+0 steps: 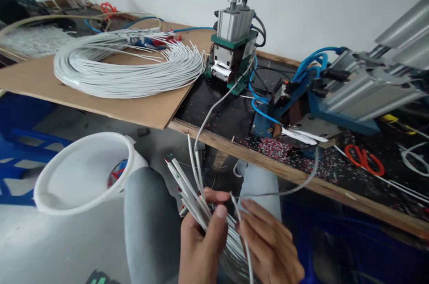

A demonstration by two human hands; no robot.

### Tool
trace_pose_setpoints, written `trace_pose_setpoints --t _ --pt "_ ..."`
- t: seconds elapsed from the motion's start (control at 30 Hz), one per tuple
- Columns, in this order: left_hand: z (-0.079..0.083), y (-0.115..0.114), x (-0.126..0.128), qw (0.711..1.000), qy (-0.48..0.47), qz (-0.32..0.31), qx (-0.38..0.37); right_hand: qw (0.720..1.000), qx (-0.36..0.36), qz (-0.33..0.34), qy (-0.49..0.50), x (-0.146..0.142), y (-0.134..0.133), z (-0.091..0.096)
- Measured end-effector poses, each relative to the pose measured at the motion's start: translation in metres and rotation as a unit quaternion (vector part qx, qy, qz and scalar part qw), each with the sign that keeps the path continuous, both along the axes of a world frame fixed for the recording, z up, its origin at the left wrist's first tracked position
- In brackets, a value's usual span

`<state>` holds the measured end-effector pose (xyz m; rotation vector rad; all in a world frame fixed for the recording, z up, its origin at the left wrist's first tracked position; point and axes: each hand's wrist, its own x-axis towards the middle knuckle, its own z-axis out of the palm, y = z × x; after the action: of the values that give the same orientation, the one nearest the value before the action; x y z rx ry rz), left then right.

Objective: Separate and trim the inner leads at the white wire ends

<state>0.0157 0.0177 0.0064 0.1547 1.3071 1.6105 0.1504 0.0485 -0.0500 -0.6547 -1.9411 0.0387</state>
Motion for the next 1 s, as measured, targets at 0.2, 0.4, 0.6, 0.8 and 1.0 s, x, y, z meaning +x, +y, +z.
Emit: trace_pose_setpoints --t 0.2,0.4,0.6,0.8,1.0 --pt "-0.022 -0.013 -0.013 0.988 -0.043 0.126 0.075 0.99 -0.047 0.087 -0.102 -0.039 0.067 0.025" --pt "-0.019 -0.025 -0.006 0.995 -0.053 0.073 0.032 0.962 -0.228 0.126 -0.087 -0.056 0.063 0.055" --pt "-0.029 -0.028 -0.008 0.998 0.066 0.002 -0.006 0.886 -0.401 0.234 -0.015 -0.058 0.042 0.074" --pt "-0.031 -0.022 -0.016 0.997 0.072 0.012 0.041 0.833 -0.5 0.176 0.159 -0.047 0.036 0.06" --pt "-0.024 -0.021 -0.014 0.998 0.044 -0.046 -0.003 0.769 -0.616 0.155 0.068 -0.03 0.018 0.046"
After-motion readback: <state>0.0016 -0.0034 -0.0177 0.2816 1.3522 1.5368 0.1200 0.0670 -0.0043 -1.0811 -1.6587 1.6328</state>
